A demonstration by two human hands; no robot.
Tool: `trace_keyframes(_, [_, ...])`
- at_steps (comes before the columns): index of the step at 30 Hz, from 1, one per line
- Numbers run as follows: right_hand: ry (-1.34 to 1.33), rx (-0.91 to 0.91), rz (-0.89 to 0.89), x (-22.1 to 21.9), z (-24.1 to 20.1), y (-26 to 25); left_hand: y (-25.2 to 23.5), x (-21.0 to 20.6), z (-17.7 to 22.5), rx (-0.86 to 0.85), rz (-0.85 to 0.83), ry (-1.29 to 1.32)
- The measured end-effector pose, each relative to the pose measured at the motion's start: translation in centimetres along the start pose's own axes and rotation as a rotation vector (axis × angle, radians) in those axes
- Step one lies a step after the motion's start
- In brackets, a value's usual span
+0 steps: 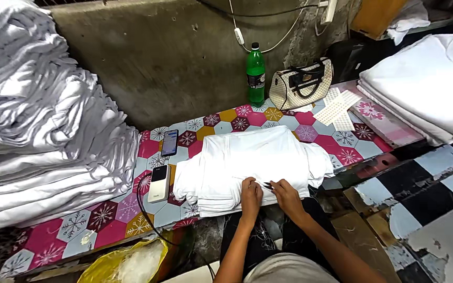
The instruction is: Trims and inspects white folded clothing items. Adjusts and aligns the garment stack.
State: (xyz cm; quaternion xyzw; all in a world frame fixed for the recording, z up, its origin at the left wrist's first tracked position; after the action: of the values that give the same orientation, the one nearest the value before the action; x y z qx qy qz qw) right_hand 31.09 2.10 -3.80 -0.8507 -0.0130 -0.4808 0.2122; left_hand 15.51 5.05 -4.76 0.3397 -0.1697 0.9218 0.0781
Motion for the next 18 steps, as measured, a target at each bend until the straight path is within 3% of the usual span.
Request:
trace_keyframes(14, [0.060,0.052,0.043,-1.5,-1.0,-0.9,0.3,0.0,-0.5,0.039,-0.006,0.137])
trace_keyframes(16, [0.036,0.034,0.035,-1.4,-0.9,-0.9,0.8,0.3,-0.5,0.084,-0.108,0.105])
trace_keyframes(18, [-0.084,-0.051,-0.045,-1.0,-0.9,-1.1,1.8,1.4,-0.1,0.220,-0.471,0.007])
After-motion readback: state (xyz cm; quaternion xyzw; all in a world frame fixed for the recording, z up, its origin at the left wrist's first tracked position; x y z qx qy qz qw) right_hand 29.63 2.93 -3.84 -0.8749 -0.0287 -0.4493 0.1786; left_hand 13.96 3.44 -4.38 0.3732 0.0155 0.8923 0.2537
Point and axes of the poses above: each hand's wrist, its own y-axis away from the middle knuckle, its own x-axis out of the back of the hand, z = x × y, the point moved 4 cm from there along -y, towards the middle knuckle, and after that the axes turned 13 degrees about -z, right-handed, at the moved point
